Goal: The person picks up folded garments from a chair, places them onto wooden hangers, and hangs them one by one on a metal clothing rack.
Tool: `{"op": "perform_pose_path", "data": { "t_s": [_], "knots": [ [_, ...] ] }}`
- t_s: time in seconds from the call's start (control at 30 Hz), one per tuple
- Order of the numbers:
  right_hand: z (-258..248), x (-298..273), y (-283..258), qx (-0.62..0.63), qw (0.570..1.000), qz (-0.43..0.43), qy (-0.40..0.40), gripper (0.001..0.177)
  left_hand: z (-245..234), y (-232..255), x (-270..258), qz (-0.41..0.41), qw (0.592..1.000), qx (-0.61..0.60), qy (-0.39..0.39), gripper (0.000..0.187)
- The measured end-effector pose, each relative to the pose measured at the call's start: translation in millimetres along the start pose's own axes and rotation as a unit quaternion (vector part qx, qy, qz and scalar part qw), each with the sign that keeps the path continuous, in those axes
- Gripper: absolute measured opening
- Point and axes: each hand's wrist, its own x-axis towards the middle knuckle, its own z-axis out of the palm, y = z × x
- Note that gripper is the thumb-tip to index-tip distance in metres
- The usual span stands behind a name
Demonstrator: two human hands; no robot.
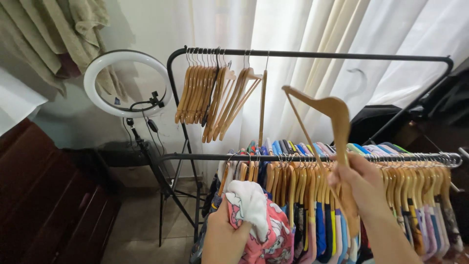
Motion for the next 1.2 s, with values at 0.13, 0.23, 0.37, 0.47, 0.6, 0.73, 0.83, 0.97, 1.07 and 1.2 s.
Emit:
{"op": "perform_pose_path", "data": {
  "t_s": [0.13, 0.23, 0.37, 0.47, 0.6, 0.73, 0.83, 0.97, 1.07, 1.2],
  "knots": [
    [-39.8, -85.4, 6.2, 0.079, 0.997, -0.011, 0.016, 0.048, 0.6, 13.5, -14.8, 0.015, 0.999, -0.005, -0.038, 0.045],
    [-66.9, -136.6, 40.7, -0.012, 0.998, -0.027, 0.055, 0.019, 6.1, 20.5, -29.2, 0.036, 0.996, -0.023, -0.082, 0.045],
    [-18.8, -178.9, 40.7, -0.007, 0.985, 0.020, 0.172, 0.026, 15.9, 18.8, -43.3, 0.061, 0.986, -0.061, -0.142, 0.048],
    [18.7, -208.9, 38.7, -0.035, 0.984, 0.016, 0.171, 0.041, 20.1, 24.0, -65.1, 0.073, 0.974, -0.098, -0.192, 0.049],
    [35.0, -211.5, 46.2, 0.043, 0.999, 0.026, 0.014, 0.073, 28.4, 34.3, -72.7, 0.129, 0.948, -0.167, -0.238, 0.048],
    [21.7, -220.6, 46.8, 0.075, 0.989, 0.116, -0.050, 0.069, 35.2, 34.0, -72.4, 0.099, 0.959, -0.198, -0.178, 0.049],
    [-19.4, -230.8, 68.3, -0.052, 0.975, 0.209, -0.048, 0.057, 35.9, 45.9, -72.9, 0.050, 0.956, -0.265, -0.112, 0.052],
    [-65.5, -232.3, 71.6, -0.115, 0.983, 0.144, 0.025, 0.047, 47.4, 57.5, -82.5, 0.051, 0.955, -0.268, -0.119, 0.048],
    [-33.6, -216.0, -15.1, -0.029, 0.985, 0.145, 0.087, 0.061, 70.0, 60.0, -93.5, 0.048, 0.944, -0.260, -0.196, 0.048],
    [-12.7, -200.5, -69.2, 0.130, 0.967, 0.217, 0.021, 0.085, 86.4, 52.6, -102.0, 0.021, 0.917, -0.274, -0.289, 0.045]
  ]
}}
